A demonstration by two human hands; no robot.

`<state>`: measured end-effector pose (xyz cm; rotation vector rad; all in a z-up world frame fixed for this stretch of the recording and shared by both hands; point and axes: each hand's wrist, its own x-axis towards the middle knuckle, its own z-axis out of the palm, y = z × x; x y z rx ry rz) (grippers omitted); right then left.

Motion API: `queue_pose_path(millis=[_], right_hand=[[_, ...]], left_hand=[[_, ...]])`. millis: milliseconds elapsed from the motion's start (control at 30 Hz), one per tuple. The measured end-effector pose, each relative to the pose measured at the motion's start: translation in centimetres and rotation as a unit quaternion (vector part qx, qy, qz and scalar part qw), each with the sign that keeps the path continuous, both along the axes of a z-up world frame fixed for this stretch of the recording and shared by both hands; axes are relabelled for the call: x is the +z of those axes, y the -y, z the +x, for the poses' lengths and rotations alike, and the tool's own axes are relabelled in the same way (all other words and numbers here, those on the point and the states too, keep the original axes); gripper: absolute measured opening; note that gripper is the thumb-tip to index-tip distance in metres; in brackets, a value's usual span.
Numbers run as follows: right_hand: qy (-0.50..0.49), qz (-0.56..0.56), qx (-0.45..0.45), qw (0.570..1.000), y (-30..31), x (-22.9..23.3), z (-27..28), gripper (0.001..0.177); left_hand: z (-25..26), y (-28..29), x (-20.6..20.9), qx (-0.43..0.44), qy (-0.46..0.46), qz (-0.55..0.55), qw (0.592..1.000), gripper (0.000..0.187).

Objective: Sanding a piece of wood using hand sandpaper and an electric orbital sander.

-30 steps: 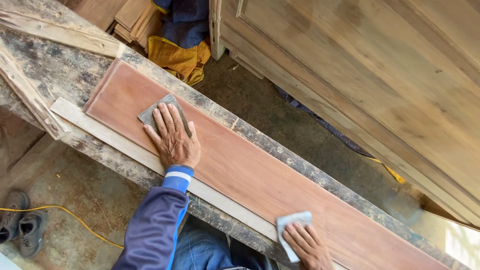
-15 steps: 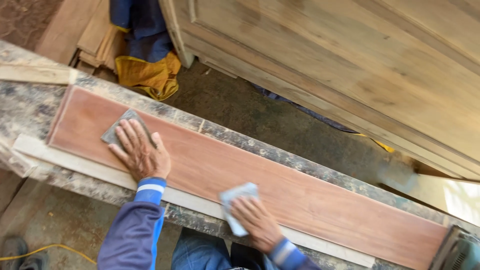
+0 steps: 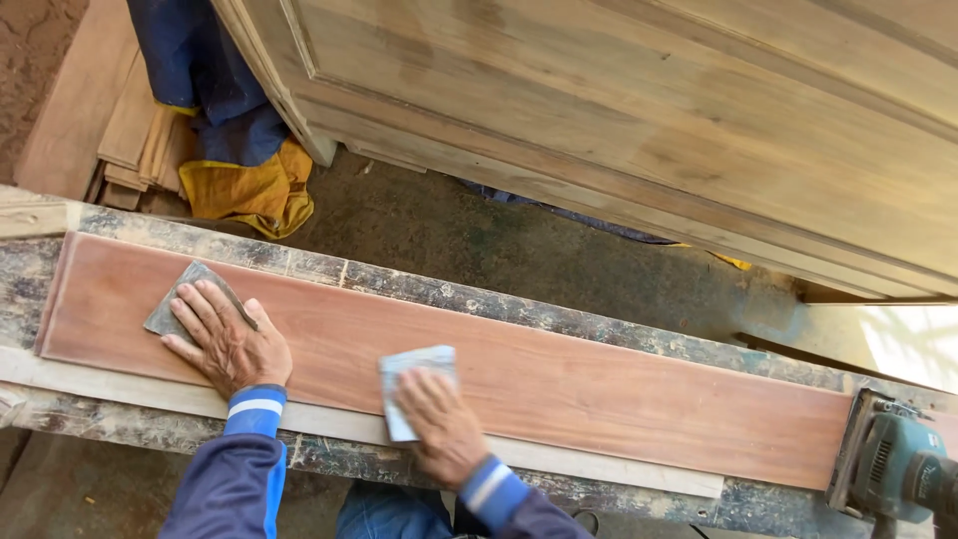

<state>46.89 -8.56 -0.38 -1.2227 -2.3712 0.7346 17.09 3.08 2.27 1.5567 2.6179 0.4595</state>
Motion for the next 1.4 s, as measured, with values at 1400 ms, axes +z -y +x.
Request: queue_pose_path(millis=[1400], right_hand=[[0.127,0.357,-0.429,0.820,7.5,-12.7,37.2,0.027]], left_hand=[[31.7,8.7,-3.2,-0.604,0.047,-0.017,0.795,0.072]])
